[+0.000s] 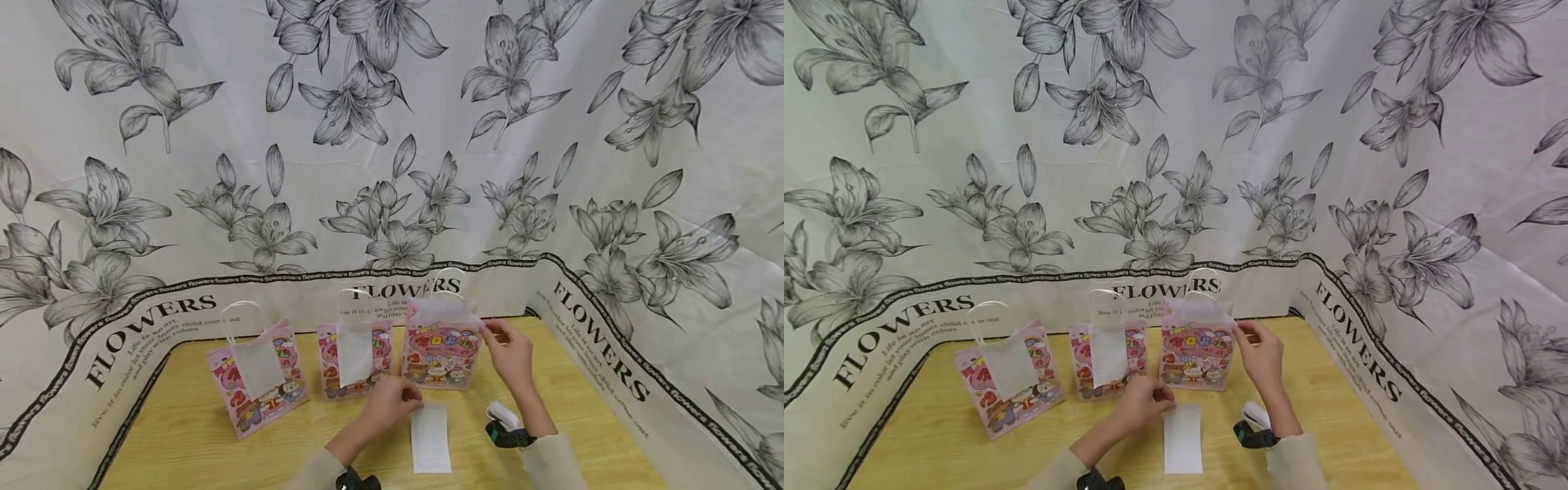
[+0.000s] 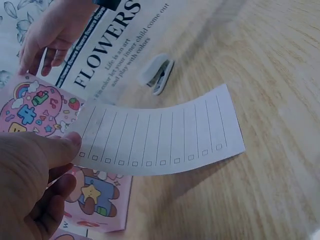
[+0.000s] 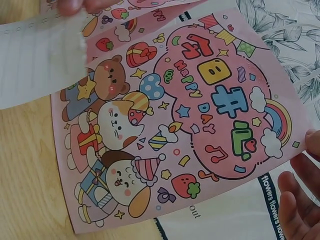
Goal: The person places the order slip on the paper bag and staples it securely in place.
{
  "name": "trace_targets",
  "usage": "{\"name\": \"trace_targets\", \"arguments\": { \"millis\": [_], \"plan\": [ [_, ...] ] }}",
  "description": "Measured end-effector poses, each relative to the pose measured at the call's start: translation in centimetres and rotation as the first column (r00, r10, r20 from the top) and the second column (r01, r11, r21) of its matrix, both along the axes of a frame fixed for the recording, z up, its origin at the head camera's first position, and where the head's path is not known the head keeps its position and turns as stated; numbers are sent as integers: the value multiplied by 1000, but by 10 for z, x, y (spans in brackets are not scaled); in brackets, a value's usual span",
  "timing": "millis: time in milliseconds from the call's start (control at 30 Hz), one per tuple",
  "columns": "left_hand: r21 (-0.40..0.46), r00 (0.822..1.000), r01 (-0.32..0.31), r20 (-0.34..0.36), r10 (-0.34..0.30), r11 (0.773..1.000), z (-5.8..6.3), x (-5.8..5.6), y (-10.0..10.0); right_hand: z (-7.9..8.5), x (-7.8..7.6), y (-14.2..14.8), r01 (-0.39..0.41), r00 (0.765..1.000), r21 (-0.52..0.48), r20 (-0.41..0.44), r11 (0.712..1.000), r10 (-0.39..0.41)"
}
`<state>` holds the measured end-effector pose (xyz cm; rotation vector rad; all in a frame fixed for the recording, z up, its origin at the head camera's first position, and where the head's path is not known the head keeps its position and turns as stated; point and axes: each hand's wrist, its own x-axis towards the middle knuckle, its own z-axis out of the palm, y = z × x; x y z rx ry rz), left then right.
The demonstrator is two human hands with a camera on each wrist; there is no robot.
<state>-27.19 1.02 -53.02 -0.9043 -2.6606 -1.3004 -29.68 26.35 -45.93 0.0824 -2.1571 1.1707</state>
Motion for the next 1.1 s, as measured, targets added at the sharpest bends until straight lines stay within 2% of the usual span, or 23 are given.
{"name": "trace_targets", "arguments": {
  "millis": [167, 400, 600, 767, 867, 1033, 1100],
  "plan": [
    [-19, 998, 9, -61, -10, 1000, 21, -3, 1, 2, 4, 0, -11, 1000, -1, -12, 1000, 11],
    [-47, 982, 36, -185, -44, 998, 63, -5, 3, 1, 16, 2, -32, 999, -18, -5, 999, 32],
    [-34, 974, 40, -223, -46, 999, 88, -11, 2, 1, 29, 4, -47, 998, -40, 32, 998, 48],
    [-29, 964, 23, -263, -29, 999, 103, -15, 0, 5, 37, 3, -71, 995, -54, 61, 996, 74],
    [-31, 957, 19, -289, -27, 999, 109, -17, 0, 13, 43, -1, -97, 993, -35, 70, 995, 99],
    [-33, 944, 2, -329, -12, 999, 111, -19, 1, 31, 57, -8, -182, 980, -22, 82, 983, 184],
    [-26, 930, -18, -367, 7, 999, 110, -21, 1, 34, 60, -8, -215, 972, -28, 92, 976, 216]
  ]
}}
